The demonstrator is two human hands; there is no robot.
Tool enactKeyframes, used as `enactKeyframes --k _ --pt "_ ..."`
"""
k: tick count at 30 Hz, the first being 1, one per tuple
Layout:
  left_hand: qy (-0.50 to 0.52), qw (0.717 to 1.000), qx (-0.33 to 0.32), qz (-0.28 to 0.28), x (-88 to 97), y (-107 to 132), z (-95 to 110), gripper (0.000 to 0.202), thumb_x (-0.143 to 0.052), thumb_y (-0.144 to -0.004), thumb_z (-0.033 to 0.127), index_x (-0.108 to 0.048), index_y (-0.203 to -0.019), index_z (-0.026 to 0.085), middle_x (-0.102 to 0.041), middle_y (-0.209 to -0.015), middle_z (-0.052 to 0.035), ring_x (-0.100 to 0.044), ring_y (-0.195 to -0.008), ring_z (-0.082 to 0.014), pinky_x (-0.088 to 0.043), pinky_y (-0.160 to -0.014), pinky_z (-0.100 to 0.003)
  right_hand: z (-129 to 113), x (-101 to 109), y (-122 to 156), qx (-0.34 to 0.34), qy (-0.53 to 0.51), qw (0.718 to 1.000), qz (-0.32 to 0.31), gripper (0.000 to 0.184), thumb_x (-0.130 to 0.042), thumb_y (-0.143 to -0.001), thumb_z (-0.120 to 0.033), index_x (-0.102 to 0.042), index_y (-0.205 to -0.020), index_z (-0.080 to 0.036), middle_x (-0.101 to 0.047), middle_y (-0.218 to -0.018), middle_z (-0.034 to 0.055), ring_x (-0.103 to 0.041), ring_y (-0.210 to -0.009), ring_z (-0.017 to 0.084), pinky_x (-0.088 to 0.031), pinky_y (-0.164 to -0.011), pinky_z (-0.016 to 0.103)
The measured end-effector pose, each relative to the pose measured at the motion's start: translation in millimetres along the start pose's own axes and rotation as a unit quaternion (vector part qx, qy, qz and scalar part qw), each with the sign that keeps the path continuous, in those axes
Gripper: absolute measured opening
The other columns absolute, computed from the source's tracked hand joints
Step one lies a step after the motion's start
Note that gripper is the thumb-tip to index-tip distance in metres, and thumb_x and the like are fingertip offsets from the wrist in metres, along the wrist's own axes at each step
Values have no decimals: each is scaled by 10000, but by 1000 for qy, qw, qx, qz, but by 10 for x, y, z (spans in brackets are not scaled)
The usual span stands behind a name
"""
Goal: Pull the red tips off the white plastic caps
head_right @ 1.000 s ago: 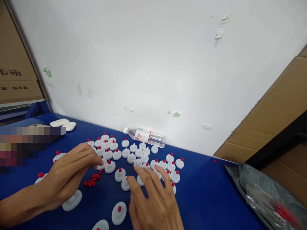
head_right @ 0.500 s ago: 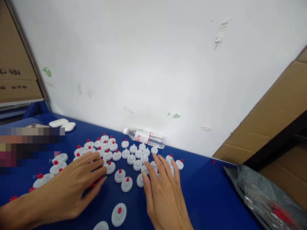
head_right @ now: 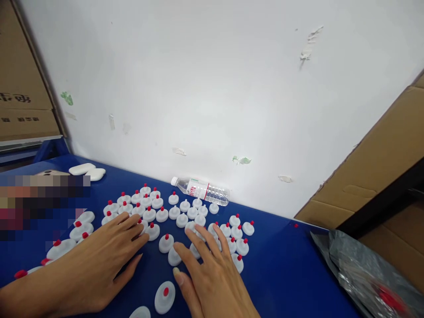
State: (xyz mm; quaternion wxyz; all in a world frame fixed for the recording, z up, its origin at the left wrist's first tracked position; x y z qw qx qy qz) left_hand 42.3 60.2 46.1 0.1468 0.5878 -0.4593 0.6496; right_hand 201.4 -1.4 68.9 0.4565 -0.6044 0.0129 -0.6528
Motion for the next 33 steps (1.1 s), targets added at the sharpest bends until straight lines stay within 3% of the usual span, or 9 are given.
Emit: enactKeyframes --k 3,6,10,14,18,21,24,29,33 --pt "-15 1000 -3 -16 -53 11 -14 134 -631 -926 216 -765 -926 215 -794 -948 -109 -670 -931 -338 -451 -907 -524 -20 38 -27 14 -14 1000 14 367 -435 -1189 -425 -682 -1438 -318 -764 -1423 -83 -737 -1335 178 -630 -1120 397" --pt "-26 999 -8 -33 -86 11 -16 82 -701 -879 224 -773 -918 218 -783 -915 -105 -669 -915 -340 -462 -919 -531 -77 15 -41 48 -20 999 2 358 -434 -1191 -437 -702 -1404 -334 -772 -1408 -85 -752 -1310 193 -642 -1106 429" --pt "-33 998 -23 -49 -102 -7 5 158 -741 -815 201 -810 -957 198 -796 -934 -110 -681 -898 -348 -477 -919 -546 -125 -69 -22 70 -25 997 -31 337 -479 -1173 -479 -726 -1357 -344 -771 -1410 -74 -757 -1307 244 -664 -1070 507" --pt "-31 997 -22 -63 -103 -3 -2 111 -701 -877 220 -804 -917 209 -789 -911 -108 -685 -899 -346 -472 -954 -569 -120 -49 0 72 -37 996 -37 339 -488 -1171 -491 -714 -1376 -344 -789 -1370 -83 -764 -1281 219 -646 -1094 467" --pt "-23 998 -2 -66 -107 30 -76 199 -608 -978 262 -796 -926 222 -791 -942 -110 -695 -966 -357 -466 -997 -592 -13 103 -1 37 -48 998 15 329 -454 -1185 -428 -714 -1359 -325 -794 -1361 -72 -758 -1246 168 -530 -1206 383" --pt "-16 997 -5 -72 -143 63 -114 173 -637 -946 280 -801 -929 228 -799 -951 -101 -707 -992 -361 -446 -1071 -611 111 140 21 -11 -47 998 45 314 -452 -1167 -319 -712 -1340 -286 -801 -1334 -42 -737 -1258 159 -395 -1287 363" --pt "-16 995 -29 -93 -193 93 -94 186 -667 -927 278 -822 -1005 210 -824 -1024 -119 -714 -1073 -374 -421 -1143 -608 185 95 50 -37 -40 997 47 321 -453 -1149 -263 -697 -1356 -264 -800 -1325 -34 -729 -1260 163 -347 -1293 368" --pt "2 996 -24 -84 -120 79 -59 143 -674 -959 271 -808 -983 225 -825 -1024 -102 -729 -1070 -358 -438 -1139 -579 239 35 72 -60 -23 997 37 345 -457 -1149 -266 -652 -1435 -257 -800 -1342 -23 -756 -1236 191 -495 -1188 440" --pt "19 997 -27 -75 -71 52 -23 99 -689 -944 219 -762 -880 239 -792 -916 -71 -734 -989 -342 -459 -1094 -570 217 -44 65 -56 -5 998 4 373 -444 -1147 -281 -650 -1458 -258 -756 -1449 22 -757 -1297 278 -629 -1076 599"
Point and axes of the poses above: each hand's wrist, its own y-axis away from the middle knuckle, its own x-axis out of the back of the hand, z = x × y, the point moved 9 cm from there along -y, towards the middle knuckle
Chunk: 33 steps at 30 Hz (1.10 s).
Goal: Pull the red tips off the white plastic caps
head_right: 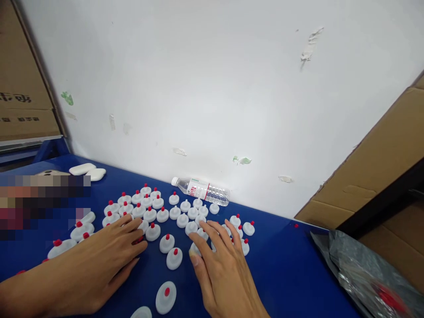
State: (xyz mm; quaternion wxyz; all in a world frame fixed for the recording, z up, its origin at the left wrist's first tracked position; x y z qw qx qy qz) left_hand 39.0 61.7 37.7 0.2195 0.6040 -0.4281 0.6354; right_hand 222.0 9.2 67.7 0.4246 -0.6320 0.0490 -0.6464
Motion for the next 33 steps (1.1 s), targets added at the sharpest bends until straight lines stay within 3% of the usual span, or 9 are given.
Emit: enactKeyframes --k 3,7,13,17,22,27,30,33 --pt "1 1000 -2 5 2 -4 4 88 -700 -934 202 -758 -882 242 -784 -915 -72 -728 -1003 -348 -464 -1085 -565 -36 -100 -1 7 7 999 -36 416 -435 -1161 -330 -614 -1528 -252 -657 -1577 37 -705 -1396 331 -652 -1035 697" --pt "8 1000 -7 17 11 -5 10 107 -710 -918 179 -739 -841 248 -758 -877 -60 -708 -942 -317 -467 -1055 -529 -28 -273 -1 -25 -21 995 -91 477 -412 -1189 -416 -551 -1617 -257 -569 -1657 34 -598 -1516 332 -608 -1118 698" --pt "22 999 -14 39 56 0 23 125 -678 -916 171 -757 -896 266 -783 -947 -48 -713 -1020 -316 -435 -1095 -519 50 -432 40 -97 -104 983 -115 468 -403 -1200 -453 -583 -1595 -280 -609 -1631 -33 -528 -1579 291 -463 -1280 683" --pt "50 997 -15 50 75 -3 25 120 -664 -907 166 -712 -876 272 -737 -913 -29 -679 -966 -295 -417 -1070 -500 20 -358 51 -73 -108 988 -76 423 -434 -1197 -408 -610 -1550 -257 -674 -1568 -24 -609 -1511 259 -492 -1268 650" --pt "114 987 -19 114 253 -42 34 178 -517 -984 106 -592 -899 243 -628 -912 -23 -544 -872 -247 -385 -917 -451 -14 -82 13 -37 -100 994 19 347 -461 -1188 -340 -641 -1473 -259 -767 -1424 -20 -715 -1354 179 -488 -1293 482" --pt "135 972 -17 194 465 -31 87 207 -456 -1039 84 -493 -899 233 -553 -853 -6 -449 -797 -217 -350 -775 -398 -86 154 -47 12 -83 993 85 260 -540 -1170 -335 -678 -1361 -225 -814 -1267 16 -768 -1198 159 -515 -1202 369" --pt "142 970 -16 195 455 -18 103 215 -438 -1061 80 -499 -924 234 -566 -858 -2 -458 -799 -213 -360 -786 -395 -126 236 -66 25 -103 987 119 206 -636 -1133 -383 -713 -1247 -230 -831 -1140 3 -792 -1115 157 -539 -1147 331" --pt "134 974 -34 182 423 -27 138 228 -430 -1092 84 -531 -944 226 -584 -860 3 -470 -796 -205 -377 -797 -384 -174 282 -74 36 -109 983 142 129 -693 -1099 -321 -726 -1181 -227 -831 -1053 -8 -803 -1074 156 -571 -1100 317"
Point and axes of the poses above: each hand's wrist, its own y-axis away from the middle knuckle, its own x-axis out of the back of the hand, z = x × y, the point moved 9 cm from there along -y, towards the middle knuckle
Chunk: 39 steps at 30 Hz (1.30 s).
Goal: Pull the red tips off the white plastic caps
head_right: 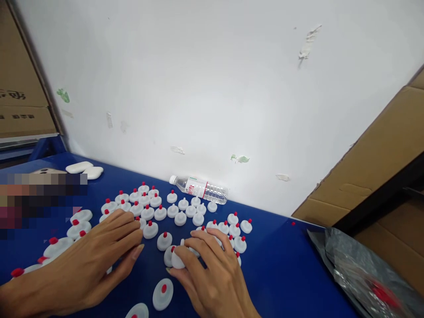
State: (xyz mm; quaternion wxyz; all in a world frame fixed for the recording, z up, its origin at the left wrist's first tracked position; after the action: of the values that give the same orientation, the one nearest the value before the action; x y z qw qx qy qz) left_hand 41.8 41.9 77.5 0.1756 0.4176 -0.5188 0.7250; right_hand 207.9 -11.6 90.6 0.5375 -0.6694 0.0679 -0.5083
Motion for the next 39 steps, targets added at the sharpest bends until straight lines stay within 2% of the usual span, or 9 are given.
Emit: enactKeyframes --k 5,8,12,17,20,25,29,35,39 --pt "-25 999 -20 -9 -20 -48 44 273 -415 -1162 128 -567 -957 226 -621 -871 -1 -514 -819 -205 -411 -805 -358 -55 -3 14 11 -16 1000 -12 108 -655 -1099 -226 -740 -1164 -212 -830 -1088 27 -805 -1060 156 -621 -1042 294" --pt "-25 999 -26 10 4 -60 64 273 -380 -1207 177 -612 -1073 228 -654 -916 -6 -544 -853 -200 -433 -821 -335 -88 -55 56 21 -14 999 -43 194 -589 -1104 -157 -753 -1182 -225 -831 -1181 48 -808 -1085 154 -637 -1018 275" --pt "-11 999 -38 25 26 -37 98 309 -341 -1214 158 -641 -1201 234 -674 -960 -7 -568 -856 -181 -440 -812 -310 -168 -102 66 48 -2 997 -59 259 -516 -1144 -176 -765 -1171 -241 -830 -1263 6 -796 -1192 162 -639 -1033 278" --pt "12 999 -42 15 -18 25 107 343 -340 -1214 142 -670 -1217 233 -670 -958 0 -566 -865 -169 -440 -860 -296 -248 -52 -27 65 13 997 -26 332 -470 -1172 -181 -764 -1034 -253 -848 -1198 -41 -807 -1132 123 -628 -990 228" --pt "30 998 -45 13 -44 62 103 318 -378 -1204 120 -671 -1250 236 -671 -981 -2 -561 -893 -165 -436 -892 -287 -272 -53 -43 73 19 997 -25 336 -474 -1160 -147 -764 -1024 -250 -848 -1194 -44 -802 -1140 122 -620 -995 231" --pt "36 998 -55 13 -34 41 162 337 -362 -1216 154 -685 -1160 228 -682 -949 1 -560 -872 -159 -447 -878 -279 -283 -73 0 74 24 997 -26 366 -444 -1173 -159 -774 -1054 -262 -839 -1229 -73 -785 -1156 104 -598 -1039 225" --pt "37 998 -51 23 16 -6 212 352 -363 -1222 175 -684 -1087 222 -696 -950 2 -567 -879 -154 -452 -887 -279 -309 -88 5 76 17 997 -19 343 -468 -1167 -163 -788 -1083 -252 -843 -1218 -57 -773 -1171 98 -577 -1080 219" --pt "30 999 -38 23 76 -33 173 288 -398 -1202 150 -662 -1109 218 -692 -957 -5 -571 -873 -162 -477 -878 -287 -312 -112 -2 67 21 997 -14 307 -526 -1123 -124 -779 -1028 -270 -846 -1194 -50 -781 -1131 102 -582 -1067 226" --pt "37 997 -60 7 49 -28 199 296 -406 -1168 89 -677 -1118 198 -688 -972 -20 -571 -889 -174 -478 -899 -289 -312 -94 25 75 19 997 0 287 -544 -1092 -99 -778 -1032 -254 -848 -1172 -36 -792 -1102 116 -599 -1061 242"
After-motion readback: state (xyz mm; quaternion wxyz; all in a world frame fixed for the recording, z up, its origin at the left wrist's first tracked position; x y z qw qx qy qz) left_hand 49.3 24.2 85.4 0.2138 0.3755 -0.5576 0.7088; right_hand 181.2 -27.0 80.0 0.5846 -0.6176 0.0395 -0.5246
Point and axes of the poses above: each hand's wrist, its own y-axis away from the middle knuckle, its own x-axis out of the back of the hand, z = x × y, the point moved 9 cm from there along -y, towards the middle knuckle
